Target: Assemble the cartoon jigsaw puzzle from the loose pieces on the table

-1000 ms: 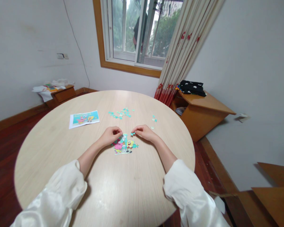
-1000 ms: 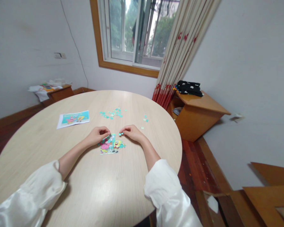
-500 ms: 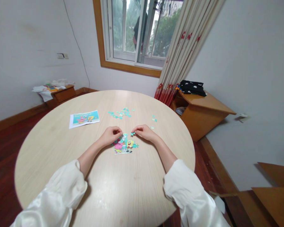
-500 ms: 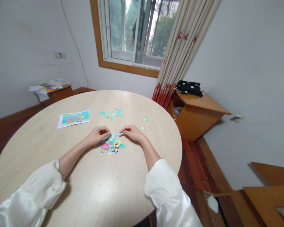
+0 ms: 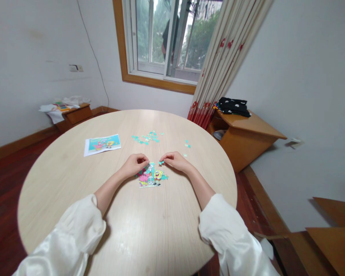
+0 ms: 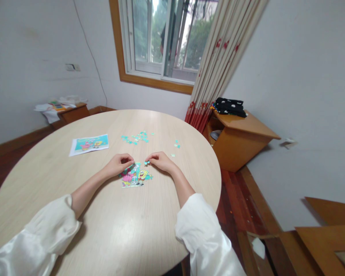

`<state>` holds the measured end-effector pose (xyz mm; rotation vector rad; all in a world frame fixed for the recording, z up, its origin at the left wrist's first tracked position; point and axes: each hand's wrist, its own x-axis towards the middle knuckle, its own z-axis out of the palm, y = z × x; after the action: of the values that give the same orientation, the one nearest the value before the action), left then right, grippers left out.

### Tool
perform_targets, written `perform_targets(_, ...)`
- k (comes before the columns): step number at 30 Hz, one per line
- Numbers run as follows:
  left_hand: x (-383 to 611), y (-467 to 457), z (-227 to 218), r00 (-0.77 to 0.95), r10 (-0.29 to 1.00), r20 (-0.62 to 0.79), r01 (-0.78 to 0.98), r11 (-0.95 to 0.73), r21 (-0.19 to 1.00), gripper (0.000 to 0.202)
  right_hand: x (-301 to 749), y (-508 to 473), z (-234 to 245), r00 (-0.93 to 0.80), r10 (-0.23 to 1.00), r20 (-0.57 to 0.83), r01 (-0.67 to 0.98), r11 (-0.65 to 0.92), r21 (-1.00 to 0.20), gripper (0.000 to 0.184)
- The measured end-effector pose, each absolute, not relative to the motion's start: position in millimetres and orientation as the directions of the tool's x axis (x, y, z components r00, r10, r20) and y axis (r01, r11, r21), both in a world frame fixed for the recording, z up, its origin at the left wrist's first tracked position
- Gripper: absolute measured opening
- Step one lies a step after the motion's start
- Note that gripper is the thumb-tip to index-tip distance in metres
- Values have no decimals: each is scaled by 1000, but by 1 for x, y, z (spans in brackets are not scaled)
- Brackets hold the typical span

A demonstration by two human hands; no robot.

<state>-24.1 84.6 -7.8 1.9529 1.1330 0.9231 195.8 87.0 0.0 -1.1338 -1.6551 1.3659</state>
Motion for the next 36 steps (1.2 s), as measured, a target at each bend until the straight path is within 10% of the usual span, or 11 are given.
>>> perform_targets(36,-25,87,-11,374,891,258,396,-405,824,25,196,87,1,-369,929,-13,199,65,-978,15)
